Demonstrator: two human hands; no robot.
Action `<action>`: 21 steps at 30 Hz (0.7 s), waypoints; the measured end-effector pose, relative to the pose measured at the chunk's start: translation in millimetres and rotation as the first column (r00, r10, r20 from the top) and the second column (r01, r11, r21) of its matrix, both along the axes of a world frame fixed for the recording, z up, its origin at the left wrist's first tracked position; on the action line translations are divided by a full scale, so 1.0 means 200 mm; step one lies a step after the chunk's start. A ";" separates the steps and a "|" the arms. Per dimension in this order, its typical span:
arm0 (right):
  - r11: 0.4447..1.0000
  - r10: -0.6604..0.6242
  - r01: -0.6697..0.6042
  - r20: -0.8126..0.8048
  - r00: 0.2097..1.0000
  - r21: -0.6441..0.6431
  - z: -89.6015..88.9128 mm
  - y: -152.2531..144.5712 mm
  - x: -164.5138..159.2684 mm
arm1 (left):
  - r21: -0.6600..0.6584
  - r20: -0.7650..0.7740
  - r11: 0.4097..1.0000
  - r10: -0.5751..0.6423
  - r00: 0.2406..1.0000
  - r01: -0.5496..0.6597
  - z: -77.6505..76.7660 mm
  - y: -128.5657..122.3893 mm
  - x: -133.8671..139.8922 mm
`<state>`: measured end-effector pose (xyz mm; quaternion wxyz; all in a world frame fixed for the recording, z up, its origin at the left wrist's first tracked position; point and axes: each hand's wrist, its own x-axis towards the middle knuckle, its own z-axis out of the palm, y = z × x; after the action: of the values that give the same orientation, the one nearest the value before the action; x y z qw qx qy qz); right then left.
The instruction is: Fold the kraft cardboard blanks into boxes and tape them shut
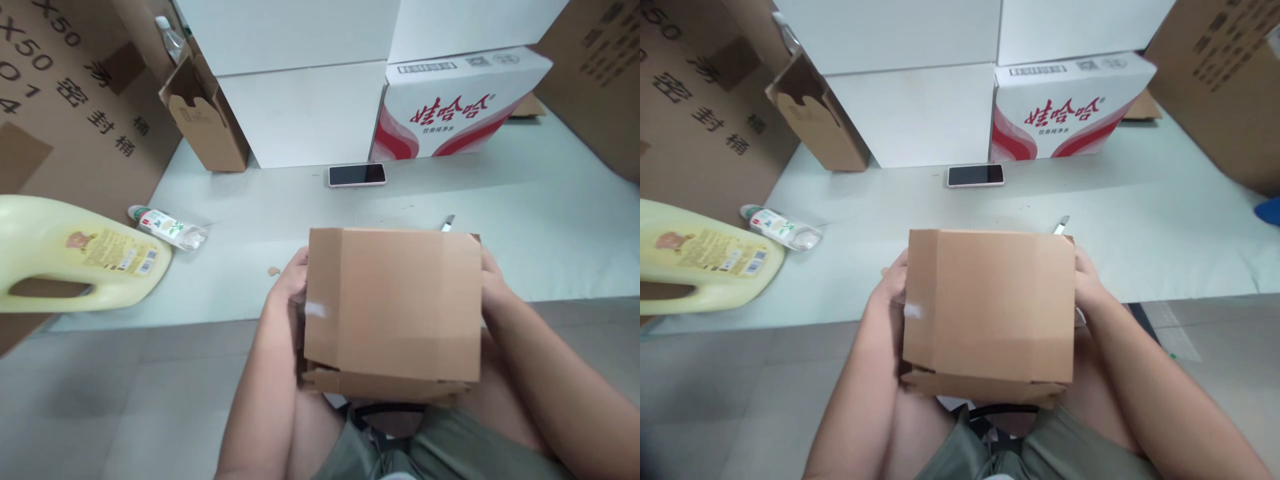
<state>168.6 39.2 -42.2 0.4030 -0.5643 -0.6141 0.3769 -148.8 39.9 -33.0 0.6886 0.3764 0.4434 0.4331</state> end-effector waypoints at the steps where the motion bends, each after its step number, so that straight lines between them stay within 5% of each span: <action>1: 0.997 -0.048 0.042 -0.089 0.995 -0.069 0.02 0.00 -0.01 | -0.008 0.015 1.000 0.018 1.000 -0.018 -0.01 0.00 0.00; 4: 0.958 -0.146 0.058 -0.301 0.943 -0.283 0.09 -0.01 -0.02 | -0.019 0.057 0.996 0.088 0.995 -0.087 -0.02 0.01 0.00; 9: 0.904 -0.025 -0.118 -0.327 0.945 -0.411 0.08 0.00 -0.03 | -0.101 0.055 0.988 0.127 0.990 -0.121 -0.03 0.05 0.01; 14: 0.922 -0.081 -0.074 -0.374 0.924 -0.381 0.02 0.01 -0.05 | -0.209 0.211 0.976 0.104 0.972 -0.059 -0.01 0.04 0.01; 17: 0.919 -0.135 -0.009 -0.336 0.932 -0.393 0.03 0.02 -0.05 | -0.175 0.157 0.985 0.039 0.987 -0.011 0.01 0.02 0.01; 19: 0.944 -0.054 -0.033 -0.253 0.966 -0.328 0.06 0.02 -0.03 | -0.153 0.127 0.988 0.055 0.990 -0.035 0.01 0.02 0.01; 21: 0.986 0.086 -0.086 -0.007 0.996 -0.145 0.08 0.02 -0.01 | -0.124 0.146 0.978 0.186 0.972 -0.168 0.00 0.05 0.00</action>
<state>167.1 43.2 -25.5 0.3442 -0.5651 -0.6087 0.4378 -149.0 49.7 -32.6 0.6996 0.2616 0.4431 0.4959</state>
